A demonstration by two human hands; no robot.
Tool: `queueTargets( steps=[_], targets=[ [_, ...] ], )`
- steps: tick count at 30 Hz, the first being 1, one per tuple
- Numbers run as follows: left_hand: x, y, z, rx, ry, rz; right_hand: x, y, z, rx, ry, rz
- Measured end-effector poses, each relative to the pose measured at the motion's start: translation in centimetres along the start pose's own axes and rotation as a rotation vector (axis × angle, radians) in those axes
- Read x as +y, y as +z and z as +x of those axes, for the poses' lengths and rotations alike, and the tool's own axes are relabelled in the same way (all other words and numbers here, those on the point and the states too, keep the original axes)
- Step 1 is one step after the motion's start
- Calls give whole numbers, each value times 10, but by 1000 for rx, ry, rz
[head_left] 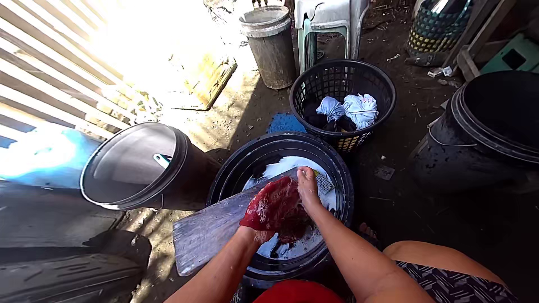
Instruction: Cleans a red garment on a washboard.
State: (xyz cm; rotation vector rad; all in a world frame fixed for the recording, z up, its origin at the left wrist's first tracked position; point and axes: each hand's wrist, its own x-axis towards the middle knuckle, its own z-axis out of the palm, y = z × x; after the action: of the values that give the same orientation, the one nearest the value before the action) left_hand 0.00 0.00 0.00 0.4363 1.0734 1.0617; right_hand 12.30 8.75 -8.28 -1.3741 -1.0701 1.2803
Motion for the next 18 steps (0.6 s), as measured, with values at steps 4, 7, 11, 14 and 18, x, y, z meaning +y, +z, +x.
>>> queueTargets(
  steps=[4, 7, 11, 14, 18],
  targets=[
    [13, -21, 17, 381, 1, 383, 29, -21, 1, 78, 103, -129],
    [16, -20, 21, 411, -9, 924, 13, -14, -2, -244, 179, -391],
    [14, -7, 33, 478, 38, 1017, -62, 8, -31, -918, -17, -835],
    [29, 16, 41, 418, -42, 1202, -84, 13, -58, -754, -143, -1017],
    [6, -26, 50, 195, 79, 1115, -78, -2, -45, -639, -142, -947]
  ],
)
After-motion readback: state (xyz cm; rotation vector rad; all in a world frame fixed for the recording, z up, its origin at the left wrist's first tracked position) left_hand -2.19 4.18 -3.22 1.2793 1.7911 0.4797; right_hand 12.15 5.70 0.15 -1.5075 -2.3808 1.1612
